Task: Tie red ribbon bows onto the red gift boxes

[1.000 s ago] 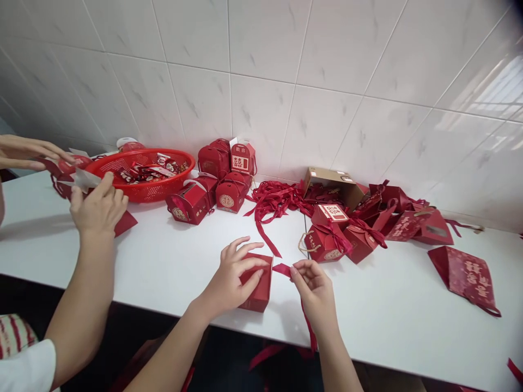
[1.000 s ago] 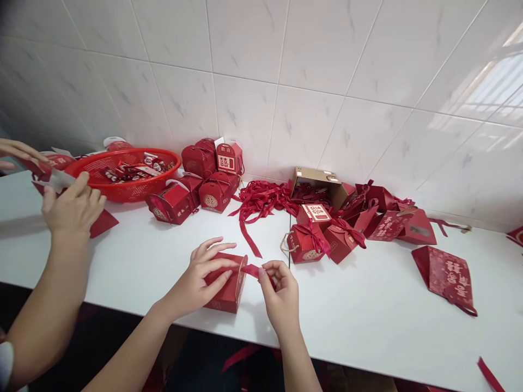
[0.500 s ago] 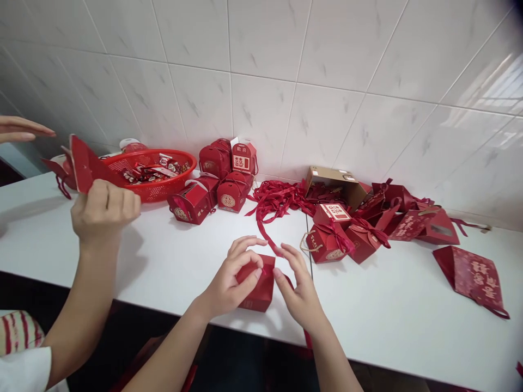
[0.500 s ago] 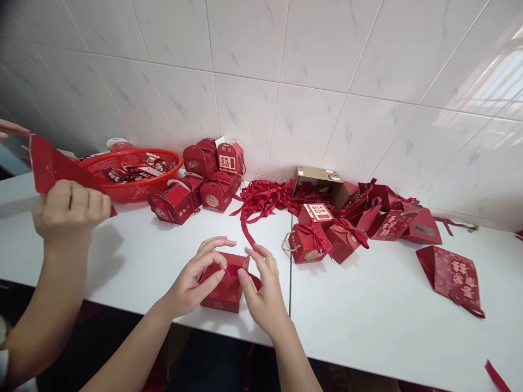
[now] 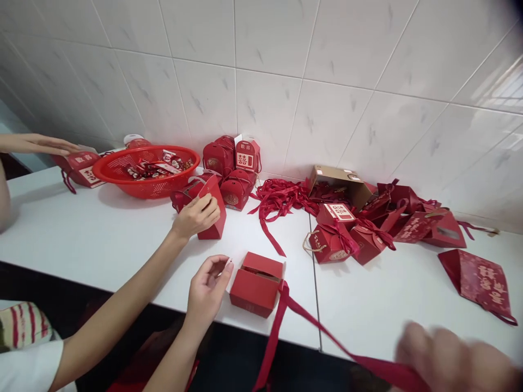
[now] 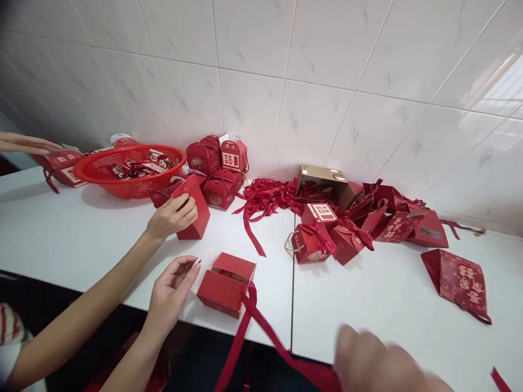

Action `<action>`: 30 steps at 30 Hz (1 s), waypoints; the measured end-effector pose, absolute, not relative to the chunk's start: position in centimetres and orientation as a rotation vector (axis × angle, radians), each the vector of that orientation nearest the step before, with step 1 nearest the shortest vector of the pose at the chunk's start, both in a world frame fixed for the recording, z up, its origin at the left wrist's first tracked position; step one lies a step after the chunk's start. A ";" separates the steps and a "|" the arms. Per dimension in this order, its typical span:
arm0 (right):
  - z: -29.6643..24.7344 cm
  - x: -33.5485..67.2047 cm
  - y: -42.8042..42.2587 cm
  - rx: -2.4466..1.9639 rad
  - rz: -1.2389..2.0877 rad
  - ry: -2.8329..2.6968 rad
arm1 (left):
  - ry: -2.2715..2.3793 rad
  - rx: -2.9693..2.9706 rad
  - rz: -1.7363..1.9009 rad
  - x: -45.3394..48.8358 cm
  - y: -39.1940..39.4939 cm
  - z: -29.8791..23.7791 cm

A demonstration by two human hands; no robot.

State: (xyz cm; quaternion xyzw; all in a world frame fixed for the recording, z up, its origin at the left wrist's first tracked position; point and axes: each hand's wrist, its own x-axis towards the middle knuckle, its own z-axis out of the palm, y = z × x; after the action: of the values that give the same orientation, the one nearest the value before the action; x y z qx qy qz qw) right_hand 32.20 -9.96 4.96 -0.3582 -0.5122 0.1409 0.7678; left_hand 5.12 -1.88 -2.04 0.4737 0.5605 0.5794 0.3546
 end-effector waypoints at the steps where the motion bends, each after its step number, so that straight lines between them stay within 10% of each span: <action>1: 4.8 31.2 -9.3 -0.832 0.358 -1.110 | 1.434 1.179 1.500 5.5 -1.9 -2.1; 30: 1.1 22.3 -1.5 -1.275 0.743 -1.632 | 1.193 0.994 1.421 8.3 -2.9 -2.7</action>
State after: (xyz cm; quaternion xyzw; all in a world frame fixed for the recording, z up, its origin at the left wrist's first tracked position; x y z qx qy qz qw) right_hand 22.33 -1.45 1.07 -0.5164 -0.6610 0.3010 0.4537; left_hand 8.28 -2.88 -2.72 0.4103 0.4923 0.5862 0.4956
